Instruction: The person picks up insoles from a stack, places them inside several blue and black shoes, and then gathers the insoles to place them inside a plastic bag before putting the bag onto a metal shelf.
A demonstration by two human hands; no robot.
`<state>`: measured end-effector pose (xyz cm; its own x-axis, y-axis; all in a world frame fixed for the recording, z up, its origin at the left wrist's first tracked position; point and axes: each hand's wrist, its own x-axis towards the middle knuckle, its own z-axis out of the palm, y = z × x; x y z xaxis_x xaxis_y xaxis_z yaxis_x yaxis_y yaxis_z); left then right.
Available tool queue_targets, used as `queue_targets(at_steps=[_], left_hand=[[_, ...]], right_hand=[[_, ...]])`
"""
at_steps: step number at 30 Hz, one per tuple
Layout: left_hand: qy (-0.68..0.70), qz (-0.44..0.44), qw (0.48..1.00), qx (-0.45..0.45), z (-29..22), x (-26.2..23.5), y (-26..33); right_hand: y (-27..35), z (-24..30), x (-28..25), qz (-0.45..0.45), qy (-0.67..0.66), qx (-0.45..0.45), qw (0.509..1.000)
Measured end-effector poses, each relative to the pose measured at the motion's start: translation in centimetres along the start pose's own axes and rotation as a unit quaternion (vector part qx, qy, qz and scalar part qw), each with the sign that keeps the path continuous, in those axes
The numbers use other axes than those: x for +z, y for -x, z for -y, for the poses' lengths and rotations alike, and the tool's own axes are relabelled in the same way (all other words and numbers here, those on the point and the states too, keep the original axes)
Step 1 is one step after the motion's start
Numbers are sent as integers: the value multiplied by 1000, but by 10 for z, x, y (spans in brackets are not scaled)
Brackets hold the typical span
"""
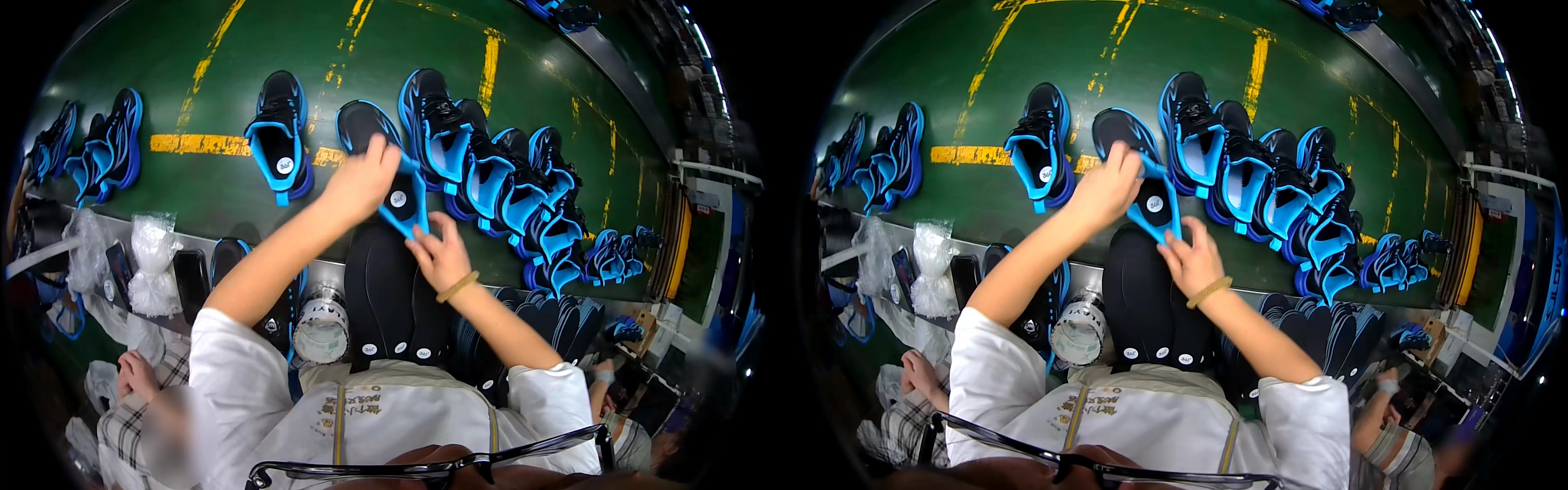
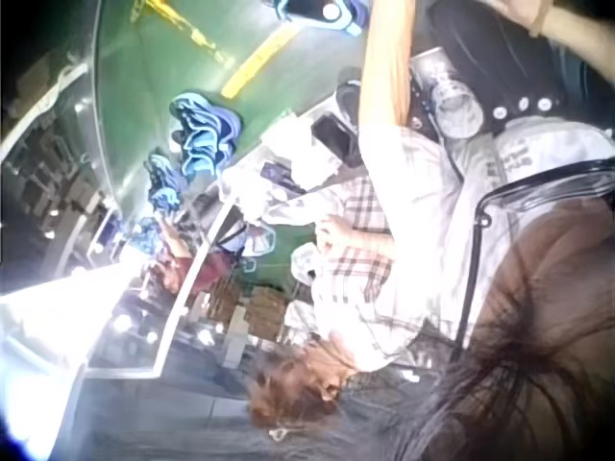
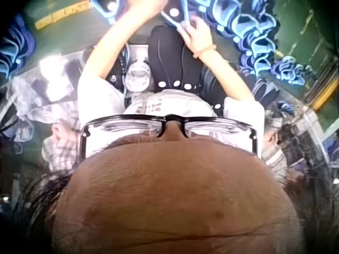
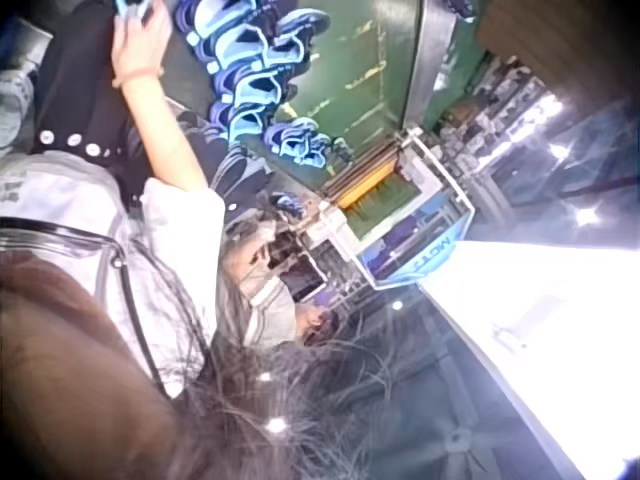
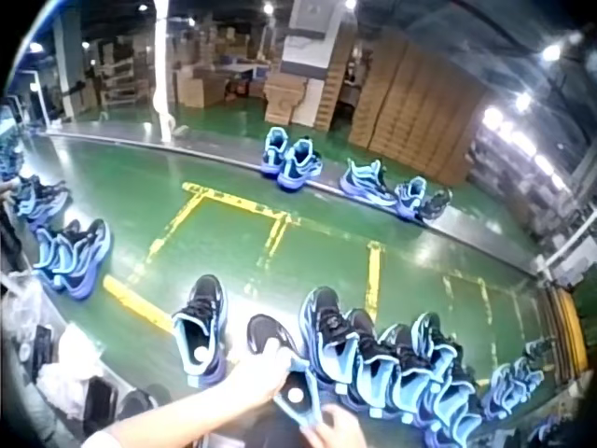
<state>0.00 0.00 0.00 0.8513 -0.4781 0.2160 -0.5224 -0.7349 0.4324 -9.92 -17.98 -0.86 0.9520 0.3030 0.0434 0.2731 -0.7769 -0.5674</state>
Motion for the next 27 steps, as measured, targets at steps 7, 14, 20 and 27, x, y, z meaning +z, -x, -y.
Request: queue_targets(at_steps=[7, 14, 20, 27], left_hand=[[-209, -73, 972, 74, 25, -20, 13], [-44, -47, 996, -62, 64, -86, -40], [519, -101, 824, -202, 28, -116, -71], [-27, 17, 996, -80, -21, 18, -82]], right_hand=[[-13, 38, 14, -69, -74, 50, 994], [34, 53, -66, -55, -65, -66, 994], [225, 17, -111, 69, 174, 267, 945], [275, 24, -92, -15, 189, 261, 947]])
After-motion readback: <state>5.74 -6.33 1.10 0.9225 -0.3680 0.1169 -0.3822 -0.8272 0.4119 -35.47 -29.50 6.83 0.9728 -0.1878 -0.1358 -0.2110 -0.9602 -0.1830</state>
